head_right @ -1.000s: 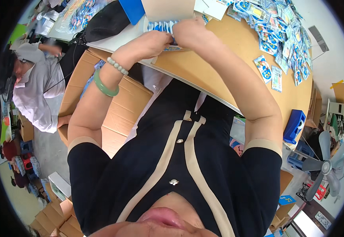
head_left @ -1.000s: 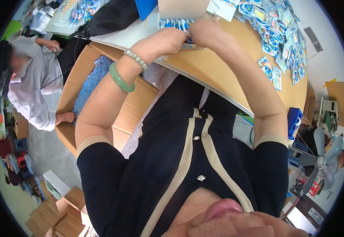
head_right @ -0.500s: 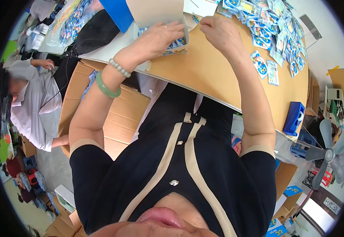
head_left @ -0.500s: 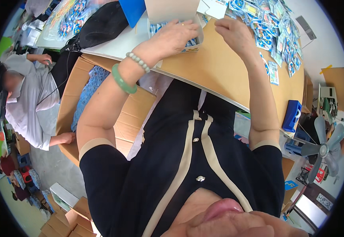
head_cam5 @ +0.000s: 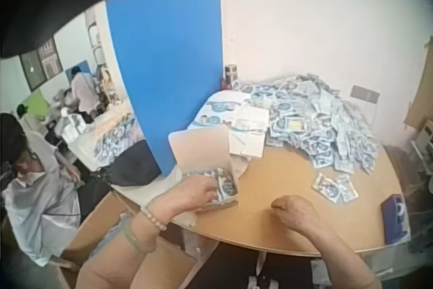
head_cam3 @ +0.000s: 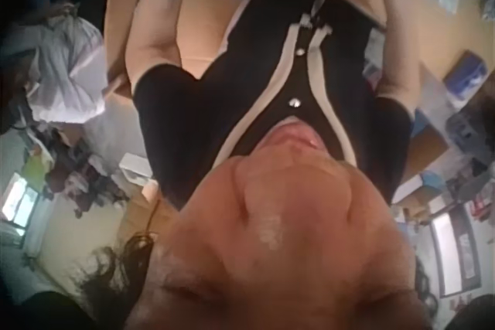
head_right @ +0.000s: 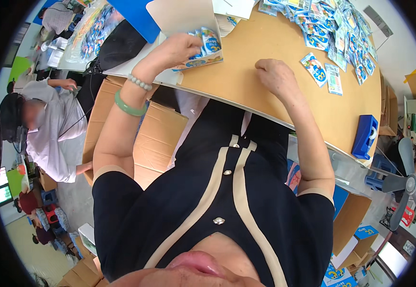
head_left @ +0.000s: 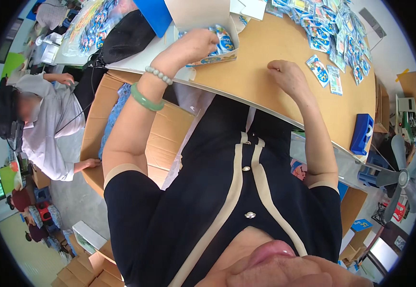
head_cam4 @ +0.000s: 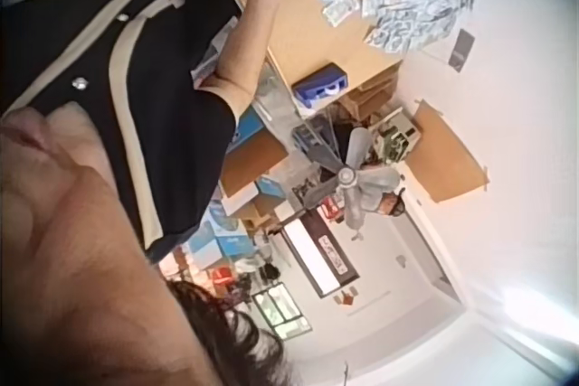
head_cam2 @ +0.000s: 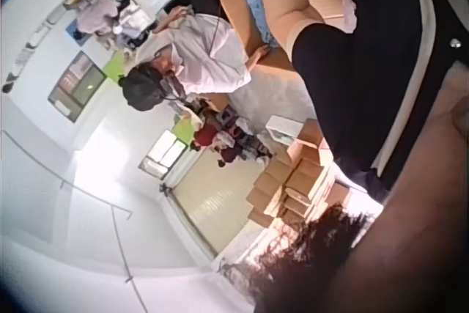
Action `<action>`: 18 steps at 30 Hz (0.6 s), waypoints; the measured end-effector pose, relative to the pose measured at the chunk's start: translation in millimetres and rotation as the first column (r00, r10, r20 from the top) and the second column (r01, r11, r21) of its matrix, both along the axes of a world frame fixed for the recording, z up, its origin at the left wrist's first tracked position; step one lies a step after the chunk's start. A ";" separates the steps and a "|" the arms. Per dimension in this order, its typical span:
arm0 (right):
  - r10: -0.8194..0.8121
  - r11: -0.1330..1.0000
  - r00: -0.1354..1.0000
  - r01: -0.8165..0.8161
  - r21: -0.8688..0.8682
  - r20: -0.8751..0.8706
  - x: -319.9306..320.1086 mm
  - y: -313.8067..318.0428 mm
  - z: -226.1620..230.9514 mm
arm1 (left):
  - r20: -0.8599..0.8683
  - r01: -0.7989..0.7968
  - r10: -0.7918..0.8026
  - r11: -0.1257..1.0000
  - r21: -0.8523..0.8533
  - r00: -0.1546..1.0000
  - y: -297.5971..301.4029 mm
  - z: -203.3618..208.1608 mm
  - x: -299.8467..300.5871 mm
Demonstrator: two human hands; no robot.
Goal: Folding and packaging small blue and white packets into cardboard boxes.
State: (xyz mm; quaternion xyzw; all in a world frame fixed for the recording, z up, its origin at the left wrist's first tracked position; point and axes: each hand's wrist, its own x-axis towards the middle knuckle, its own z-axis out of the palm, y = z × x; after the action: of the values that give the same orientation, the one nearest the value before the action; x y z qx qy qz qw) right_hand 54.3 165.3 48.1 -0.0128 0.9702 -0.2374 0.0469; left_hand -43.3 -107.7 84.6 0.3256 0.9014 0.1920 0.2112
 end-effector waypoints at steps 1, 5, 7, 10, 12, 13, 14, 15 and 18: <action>-0.019 1.000 1.000 0.019 -0.002 0.002 5.6 2.5 1.3 | -0.148 -0.002 -0.008 0.998 -0.063 0.989 3.5 8.1 6.8; -0.081 0.997 0.996 0.081 0.014 -0.021 22.3 15.1 8.4 | -0.404 0.021 -0.126 0.967 -0.255 0.906 9.7 9.3 16.1; -0.088 0.996 0.993 0.089 0.010 -0.074 29.6 24.6 7.2 | -0.340 0.118 -0.268 0.907 -0.404 0.901 5.6 -4.6 10.4; -0.176 0.984 0.972 0.180 0.014 -0.155 54.7 50.5 -7.4 | -0.247 -0.024 -0.034 0.973 -0.229 0.969 -4.2 -26.9 8.1; -0.142 0.990 0.972 0.139 -0.033 -0.187 56.3 74.8 -20.9 | -0.266 -0.010 -0.079 0.949 -0.316 0.961 -7.6 -14.7 21.0; -0.188 0.982 0.964 0.187 -0.022 -0.189 61.1 90.6 -24.0 | -0.295 0.005 -0.114 0.938 -0.347 0.949 -13.9 -15.2 22.1; -0.271 0.960 0.922 0.281 -0.003 -0.277 65.9 105.4 -26.6 | -0.327 0.017 -0.150 0.926 -0.377 0.933 -15.7 -17.5 21.4; -0.342 0.929 0.866 0.370 0.007 -0.364 69.1 119.0 -28.9 | -0.332 0.057 -0.190 0.927 -0.372 0.924 -11.4 -21.2 25.7; -0.536 0.802 0.723 0.597 0.003 -0.436 60.5 176.2 -29.1 | -0.554 -0.071 -0.151 0.931 -0.359 0.819 -6.6 -35.4 33.3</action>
State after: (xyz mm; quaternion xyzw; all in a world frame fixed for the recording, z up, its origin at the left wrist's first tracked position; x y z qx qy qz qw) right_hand 114.8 341.5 18.9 0.2381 0.9286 -0.1617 -0.2341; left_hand -10.1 -114.3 49.2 0.3424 0.9353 -0.0894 -0.0086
